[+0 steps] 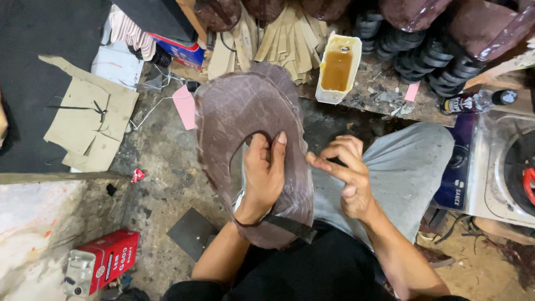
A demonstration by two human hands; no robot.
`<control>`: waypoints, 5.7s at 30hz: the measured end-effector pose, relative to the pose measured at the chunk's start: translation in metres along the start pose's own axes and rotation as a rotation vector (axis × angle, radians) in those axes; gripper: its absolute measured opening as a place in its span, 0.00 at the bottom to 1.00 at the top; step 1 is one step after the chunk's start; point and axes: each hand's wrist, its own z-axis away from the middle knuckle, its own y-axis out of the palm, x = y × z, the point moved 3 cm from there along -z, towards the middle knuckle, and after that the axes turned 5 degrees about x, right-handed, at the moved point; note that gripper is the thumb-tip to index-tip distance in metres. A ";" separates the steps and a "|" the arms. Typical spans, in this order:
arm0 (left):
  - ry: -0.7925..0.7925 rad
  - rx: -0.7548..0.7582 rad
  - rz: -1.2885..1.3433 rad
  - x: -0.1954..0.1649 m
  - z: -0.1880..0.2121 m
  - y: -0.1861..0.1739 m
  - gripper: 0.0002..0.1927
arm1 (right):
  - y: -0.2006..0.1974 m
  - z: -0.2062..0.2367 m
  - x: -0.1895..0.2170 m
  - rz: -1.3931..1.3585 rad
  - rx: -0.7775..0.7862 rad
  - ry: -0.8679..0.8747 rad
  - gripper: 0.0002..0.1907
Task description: The person sits on the floor of a shoe workshop and applies adhesive from a small container onto the edge of a shoe upper component, then presses and smooths the edge by hand. They turn the component over to treat other sides and set finished pieces aside with other completed uppers.
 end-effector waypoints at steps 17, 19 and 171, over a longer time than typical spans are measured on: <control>-0.017 -0.006 -0.032 -0.003 -0.001 -0.004 0.20 | -0.012 -0.004 0.014 0.152 0.001 -0.081 0.41; -0.018 0.003 -0.078 -0.001 -0.002 -0.007 0.20 | -0.013 0.002 0.015 0.102 -0.031 -0.084 0.40; -0.283 0.336 0.620 0.084 0.022 -0.021 0.29 | -0.005 -0.050 -0.016 -0.433 -0.143 0.202 0.40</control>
